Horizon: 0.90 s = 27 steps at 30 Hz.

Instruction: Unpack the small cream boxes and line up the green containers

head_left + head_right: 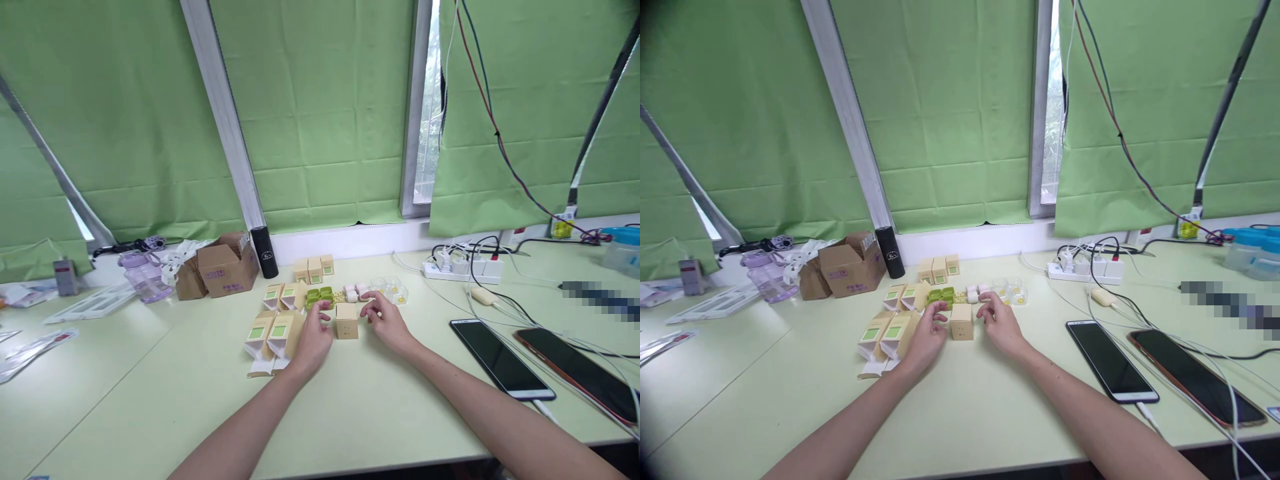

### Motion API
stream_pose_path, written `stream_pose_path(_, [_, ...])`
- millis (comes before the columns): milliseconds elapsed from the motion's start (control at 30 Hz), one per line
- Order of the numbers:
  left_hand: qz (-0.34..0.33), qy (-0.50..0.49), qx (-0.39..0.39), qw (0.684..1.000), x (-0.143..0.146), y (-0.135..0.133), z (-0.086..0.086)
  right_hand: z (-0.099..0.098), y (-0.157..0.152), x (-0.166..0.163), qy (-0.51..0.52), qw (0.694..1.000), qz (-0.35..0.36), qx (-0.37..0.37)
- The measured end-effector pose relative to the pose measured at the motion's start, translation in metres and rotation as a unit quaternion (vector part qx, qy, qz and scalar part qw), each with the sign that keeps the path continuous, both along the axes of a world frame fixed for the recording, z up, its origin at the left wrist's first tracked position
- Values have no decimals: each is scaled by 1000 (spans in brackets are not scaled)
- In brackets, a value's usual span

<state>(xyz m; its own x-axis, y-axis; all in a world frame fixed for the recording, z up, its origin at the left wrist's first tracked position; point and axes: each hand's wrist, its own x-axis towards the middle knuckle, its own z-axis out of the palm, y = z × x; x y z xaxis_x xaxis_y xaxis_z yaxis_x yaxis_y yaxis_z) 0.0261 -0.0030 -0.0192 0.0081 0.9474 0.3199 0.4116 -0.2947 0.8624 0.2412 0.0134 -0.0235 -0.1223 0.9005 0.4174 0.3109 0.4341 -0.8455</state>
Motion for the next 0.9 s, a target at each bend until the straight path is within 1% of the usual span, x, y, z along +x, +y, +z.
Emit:
stream_pose_path(100, [-27,-12,4,1000,0,1,-3,-4,2,-1,26,999,39,-6])
stream_pose_path(200, [-40,-9,11,999,1,-1,-2,-7,4,-2,39,998,39,-13])
stream_pose_path(367, [-8,39,13,999,5,-9,3,-11,9,-2,27,1000,8,-11])
stream_pose_path(500, [26,91,-11,995,12,-9,5,-15,14,-3,30,999,22,-39])
stream_pose_path(600, [43,115,-19,992,16,-6,5,-17,18,-4,-23,999,17,-42])
stream_pose_path(733, [52,128,-17,990,15,-5,3,-16,24,-9,-136,990,-46,-11])
stream_pose_path(800, [45,123,-7,991,14,-4,2,-16,28,-12,-156,985,-71,-4])
stream_pose_path(900, [32,112,10,993,14,-6,2,-15,33,-15,-152,985,-82,-11])
